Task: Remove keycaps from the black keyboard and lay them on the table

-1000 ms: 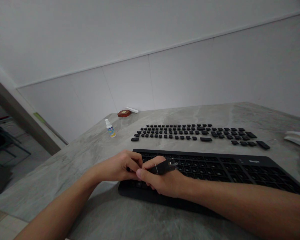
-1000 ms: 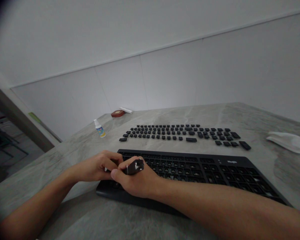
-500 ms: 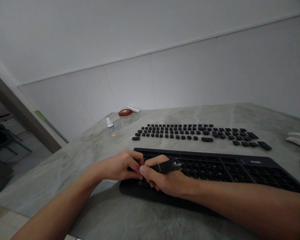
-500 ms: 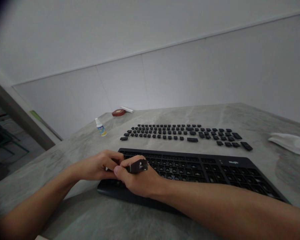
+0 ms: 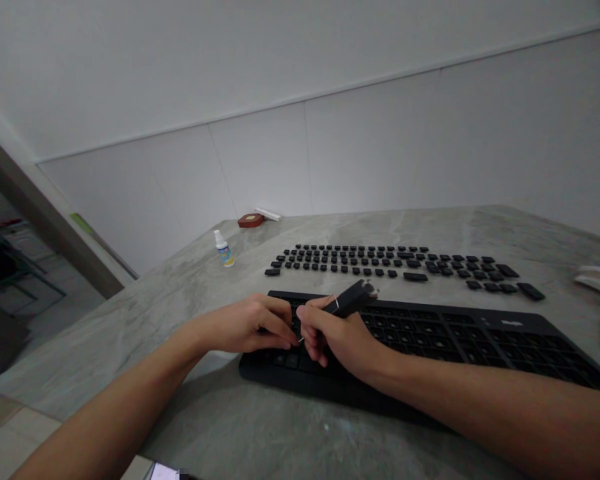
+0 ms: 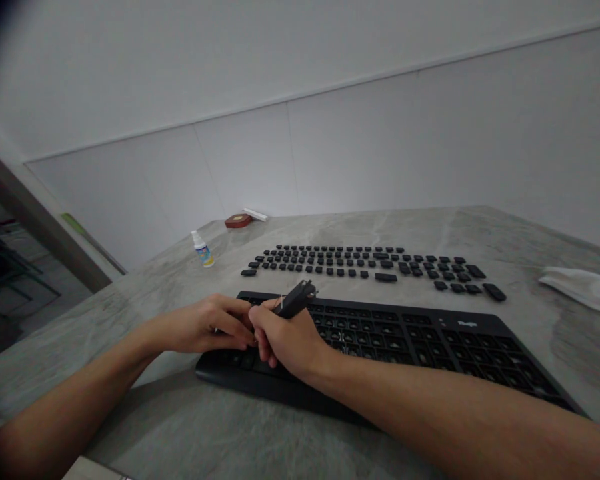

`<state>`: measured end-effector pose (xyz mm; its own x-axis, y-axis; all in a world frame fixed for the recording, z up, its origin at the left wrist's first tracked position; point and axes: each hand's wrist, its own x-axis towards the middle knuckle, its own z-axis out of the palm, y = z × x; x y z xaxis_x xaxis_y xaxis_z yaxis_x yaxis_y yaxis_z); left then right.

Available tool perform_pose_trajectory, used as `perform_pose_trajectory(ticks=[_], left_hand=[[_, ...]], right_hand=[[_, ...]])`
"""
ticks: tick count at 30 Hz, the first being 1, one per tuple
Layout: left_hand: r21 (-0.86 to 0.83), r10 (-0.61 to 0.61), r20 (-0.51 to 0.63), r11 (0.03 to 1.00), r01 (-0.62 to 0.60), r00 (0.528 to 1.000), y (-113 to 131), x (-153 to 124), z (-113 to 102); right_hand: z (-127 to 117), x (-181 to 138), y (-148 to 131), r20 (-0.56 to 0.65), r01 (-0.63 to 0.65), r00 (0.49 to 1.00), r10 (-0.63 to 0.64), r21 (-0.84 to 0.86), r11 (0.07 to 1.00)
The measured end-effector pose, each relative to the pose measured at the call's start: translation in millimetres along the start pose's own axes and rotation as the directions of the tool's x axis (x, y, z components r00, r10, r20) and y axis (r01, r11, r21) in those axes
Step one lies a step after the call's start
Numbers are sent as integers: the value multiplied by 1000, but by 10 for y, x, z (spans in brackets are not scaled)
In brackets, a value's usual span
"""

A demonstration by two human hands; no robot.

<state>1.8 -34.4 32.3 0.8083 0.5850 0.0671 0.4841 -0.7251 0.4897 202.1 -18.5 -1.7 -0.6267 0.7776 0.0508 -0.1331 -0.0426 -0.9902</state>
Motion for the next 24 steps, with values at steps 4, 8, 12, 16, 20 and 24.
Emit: perform_pose_trajectory(ticks=[4,8,12,16,20,24], left_hand=[[0,-17,-41,1000,17,999,-38,-42,-18],[28,-67,-268,997,77,961,-150,-73,-66],[93,-175,-542,959,266,822,-438,-62,-55],[169,-155,-668,921,351,728,-833,-4,12],[212,-110,-664,921,327,740,-1114,125,56],[287,-37,-580,926,246,814,-1215,243,41]], right_hand=[[-59,-66,-51,43,146,989,-140,-219,965],[-125,-148,-60,198,480,875,-442,-483,733],[-145,-160,-20,292,576,816,-499,-480,662],[-138,-137,-1,282,586,808,-517,-473,658],[-126,-139,-11,285,610,789,-545,-467,640],[-125,-155,-17,290,610,790,-541,-471,637]])
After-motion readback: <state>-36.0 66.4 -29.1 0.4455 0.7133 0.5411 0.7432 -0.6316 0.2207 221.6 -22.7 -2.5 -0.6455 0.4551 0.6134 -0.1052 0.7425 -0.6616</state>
